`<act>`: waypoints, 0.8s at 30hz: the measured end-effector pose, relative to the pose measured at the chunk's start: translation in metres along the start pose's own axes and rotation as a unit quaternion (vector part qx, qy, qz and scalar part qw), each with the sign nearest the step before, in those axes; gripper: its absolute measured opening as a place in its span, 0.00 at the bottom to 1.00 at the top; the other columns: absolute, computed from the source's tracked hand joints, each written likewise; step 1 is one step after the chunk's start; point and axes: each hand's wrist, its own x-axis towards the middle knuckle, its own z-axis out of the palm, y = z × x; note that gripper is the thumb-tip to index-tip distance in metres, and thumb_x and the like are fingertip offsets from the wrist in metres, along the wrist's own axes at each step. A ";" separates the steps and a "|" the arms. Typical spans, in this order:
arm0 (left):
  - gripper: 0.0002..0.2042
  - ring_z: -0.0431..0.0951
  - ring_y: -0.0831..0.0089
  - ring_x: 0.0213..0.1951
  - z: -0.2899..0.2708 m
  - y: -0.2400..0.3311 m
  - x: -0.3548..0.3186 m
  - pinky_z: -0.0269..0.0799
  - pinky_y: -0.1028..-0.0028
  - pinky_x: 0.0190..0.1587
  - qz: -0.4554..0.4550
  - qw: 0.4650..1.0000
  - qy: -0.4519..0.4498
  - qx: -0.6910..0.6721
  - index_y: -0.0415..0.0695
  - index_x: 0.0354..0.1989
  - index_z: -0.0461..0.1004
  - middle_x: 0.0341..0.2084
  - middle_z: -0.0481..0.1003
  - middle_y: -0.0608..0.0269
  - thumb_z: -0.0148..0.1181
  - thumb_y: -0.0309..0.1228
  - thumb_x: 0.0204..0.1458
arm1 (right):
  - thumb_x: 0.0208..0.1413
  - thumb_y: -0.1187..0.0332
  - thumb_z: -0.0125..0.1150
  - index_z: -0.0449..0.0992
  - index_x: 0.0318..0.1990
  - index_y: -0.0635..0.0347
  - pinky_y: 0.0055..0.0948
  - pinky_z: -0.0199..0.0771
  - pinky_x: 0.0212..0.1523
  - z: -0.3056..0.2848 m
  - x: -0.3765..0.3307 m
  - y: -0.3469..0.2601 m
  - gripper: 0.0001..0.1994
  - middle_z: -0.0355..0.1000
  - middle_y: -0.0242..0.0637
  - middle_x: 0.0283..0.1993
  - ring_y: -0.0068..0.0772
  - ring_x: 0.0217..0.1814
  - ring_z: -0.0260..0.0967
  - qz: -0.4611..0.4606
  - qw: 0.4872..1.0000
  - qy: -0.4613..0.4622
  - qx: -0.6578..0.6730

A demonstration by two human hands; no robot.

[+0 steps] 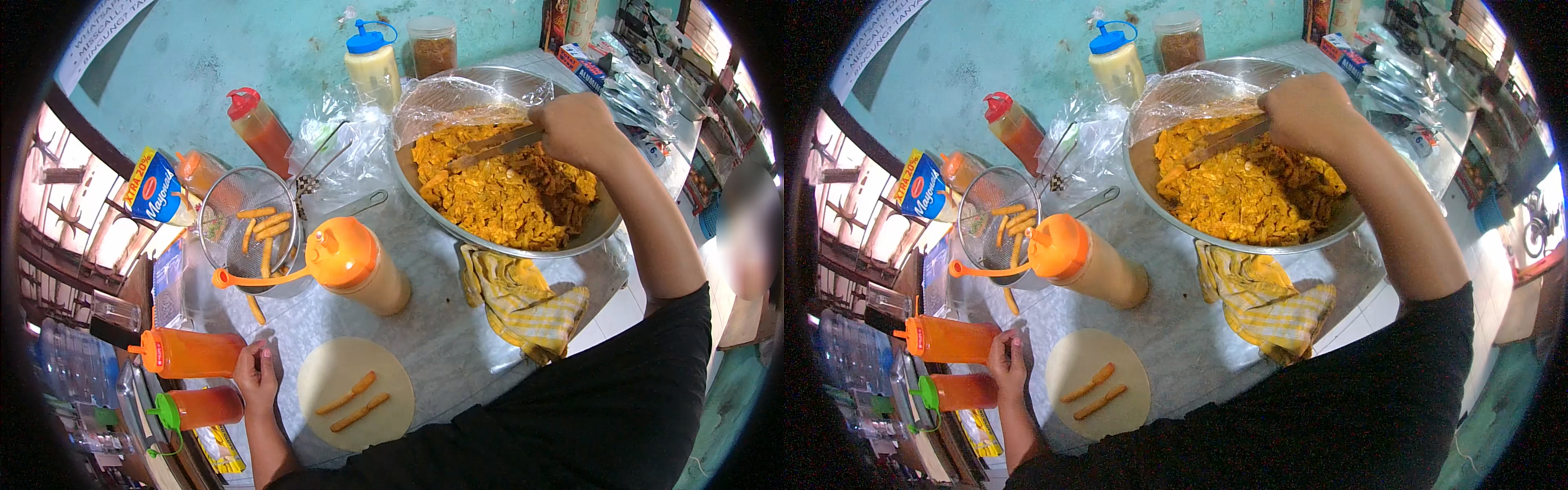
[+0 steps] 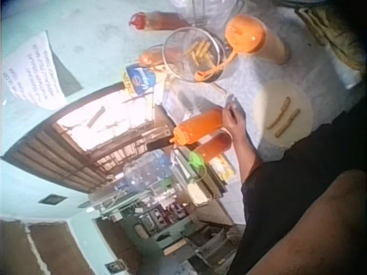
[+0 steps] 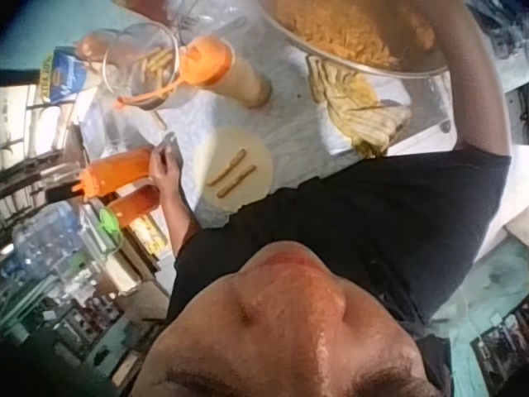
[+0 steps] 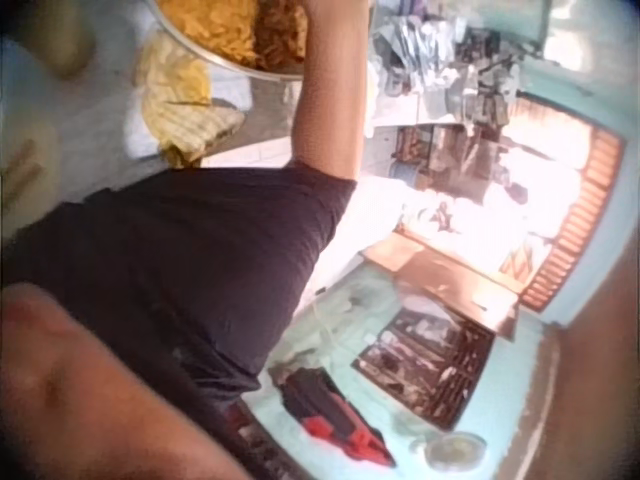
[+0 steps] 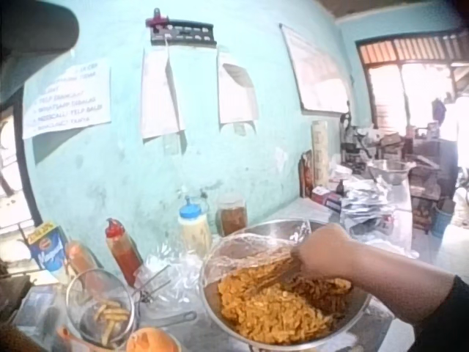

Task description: The person prepares a taco by placing a tortilla on the counter, adding fried sticks and a yellow filling, then drizzling sauces from squeeze bottles. They roll the tortilla into a wrap and place it on a tray, repeating the process with additional tortillas and fillings.

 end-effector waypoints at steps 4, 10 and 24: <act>0.06 0.75 0.71 0.32 0.001 -0.001 -0.001 0.70 0.74 0.38 -0.026 1.000 -0.005 -0.011 0.34 0.36 0.73 0.29 0.75 0.56 0.55 0.23 0.53 | 0.39 0.68 0.55 0.77 0.32 0.53 0.42 0.72 0.31 0.012 -0.003 0.000 0.11 0.74 0.40 0.27 0.44 0.33 0.74 -0.034 0.995 0.096 -0.012; 0.06 0.75 0.70 0.31 0.001 0.002 0.000 0.70 0.74 0.38 -0.004 1.000 0.002 -0.002 0.34 0.36 0.73 0.28 0.75 0.56 0.54 0.24 0.54 | 0.39 0.67 0.58 0.80 0.33 0.51 0.41 0.74 0.35 0.004 0.013 -0.021 0.10 0.76 0.39 0.31 0.43 0.35 0.75 -0.087 0.993 0.081 -0.019; 0.05 0.76 0.62 0.29 -0.018 0.009 -0.009 0.71 0.70 0.33 0.100 0.994 0.024 0.034 0.37 0.35 0.76 0.27 0.76 0.53 0.57 0.25 0.51 | 0.43 0.68 0.54 0.77 0.34 0.56 0.39 0.70 0.37 -0.022 -0.085 0.002 0.10 0.74 0.45 0.32 0.50 0.35 0.71 0.027 0.977 0.172 0.121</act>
